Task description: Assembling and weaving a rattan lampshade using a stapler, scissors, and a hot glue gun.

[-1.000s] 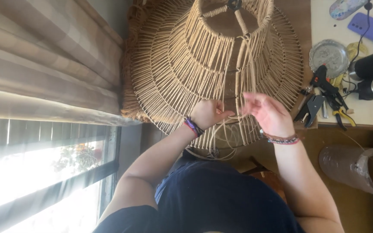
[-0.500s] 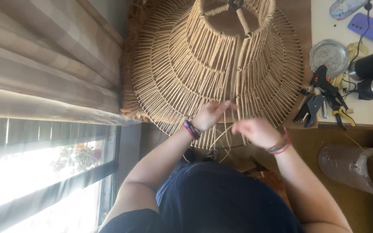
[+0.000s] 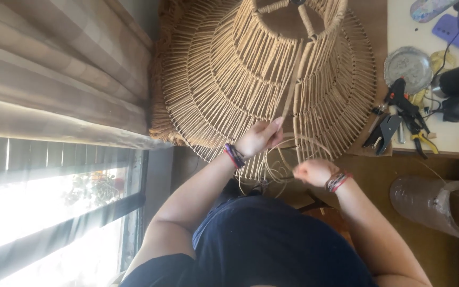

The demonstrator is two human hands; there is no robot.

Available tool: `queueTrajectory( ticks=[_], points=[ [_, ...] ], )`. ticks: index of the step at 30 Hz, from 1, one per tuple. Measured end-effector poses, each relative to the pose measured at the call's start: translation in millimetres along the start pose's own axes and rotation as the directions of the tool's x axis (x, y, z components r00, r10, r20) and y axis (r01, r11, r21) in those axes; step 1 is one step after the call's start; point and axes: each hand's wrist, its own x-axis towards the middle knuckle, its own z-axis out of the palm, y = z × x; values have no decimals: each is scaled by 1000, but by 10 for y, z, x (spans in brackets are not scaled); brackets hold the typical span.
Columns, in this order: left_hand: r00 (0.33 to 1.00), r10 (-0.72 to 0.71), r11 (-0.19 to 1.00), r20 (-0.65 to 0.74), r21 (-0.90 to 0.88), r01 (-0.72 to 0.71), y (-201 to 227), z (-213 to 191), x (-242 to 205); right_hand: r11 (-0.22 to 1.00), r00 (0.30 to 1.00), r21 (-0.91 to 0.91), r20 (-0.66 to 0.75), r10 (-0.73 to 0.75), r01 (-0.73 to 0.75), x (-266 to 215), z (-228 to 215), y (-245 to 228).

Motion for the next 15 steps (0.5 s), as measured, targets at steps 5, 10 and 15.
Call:
queueTrajectory(
  ticks=[5, 10, 15],
  points=[
    [977, 146, 575, -157, 817, 45, 87, -25, 34, -198, 592, 683, -717, -368, 703, -204, -875, -359],
    [979, 136, 960, -152, 263, -93, 79, 57, -31, 904, 902, 193, -291, -318, 381, 4, -47, 127],
    [993, 49, 904, -107, 428, 2, -72, -19, 47, 642, 799, 511, -523, -295, 572, -223, -524, -330]
  ],
)
